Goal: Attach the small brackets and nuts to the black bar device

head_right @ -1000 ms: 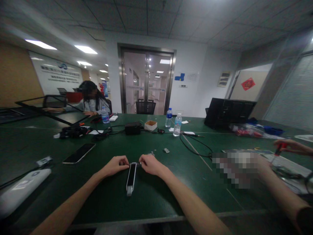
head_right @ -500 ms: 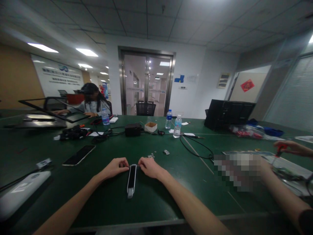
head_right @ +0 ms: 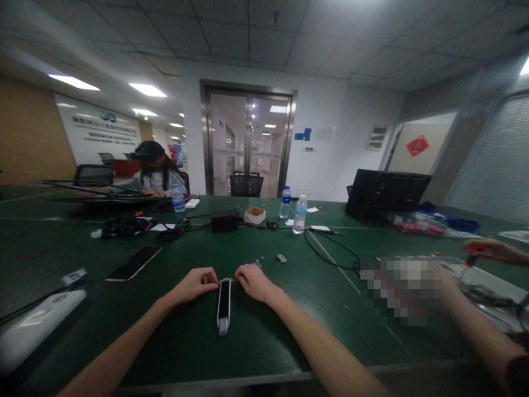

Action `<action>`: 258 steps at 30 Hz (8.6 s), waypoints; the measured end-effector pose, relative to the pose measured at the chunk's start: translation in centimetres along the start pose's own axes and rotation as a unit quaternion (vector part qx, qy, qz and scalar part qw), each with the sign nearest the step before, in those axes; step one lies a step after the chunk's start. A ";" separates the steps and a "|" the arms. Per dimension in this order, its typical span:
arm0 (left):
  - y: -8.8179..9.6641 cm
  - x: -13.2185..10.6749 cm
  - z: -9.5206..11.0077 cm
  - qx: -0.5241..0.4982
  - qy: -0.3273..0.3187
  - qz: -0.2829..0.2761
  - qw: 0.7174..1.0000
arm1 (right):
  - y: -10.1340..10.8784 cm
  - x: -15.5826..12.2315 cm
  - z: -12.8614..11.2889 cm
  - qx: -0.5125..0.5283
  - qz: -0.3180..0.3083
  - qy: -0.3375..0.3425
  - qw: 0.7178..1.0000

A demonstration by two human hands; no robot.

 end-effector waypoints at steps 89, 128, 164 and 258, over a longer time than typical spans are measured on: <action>-0.3 -1.1 3.8 0.092 -0.210 0.099 0.968 | 0.6 -0.1 -2.8 0.148 0.137 -0.002 0.979; -0.4 -0.3 0.9 0.078 -0.143 0.022 0.986 | 0.1 -0.3 0.1 -0.093 -0.053 0.003 0.994; -0.1 -0.8 2.0 0.100 -0.053 0.036 0.993 | 2.2 -0.9 4.3 -0.223 -0.109 -0.145 0.958; 0.0 -0.2 1.0 0.149 -0.017 0.047 0.988 | 1.6 -0.5 6.0 -0.234 -0.014 -0.214 0.948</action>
Point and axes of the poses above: each hand's wrist, its own x-axis towards the middle knuckle, its own y-axis out of the back of the hand, z = x × y, the point moved 6 cm from there along x, towards the middle knuckle, and after that the axes turned 8 degrees about -x, right-handed, at the moved point
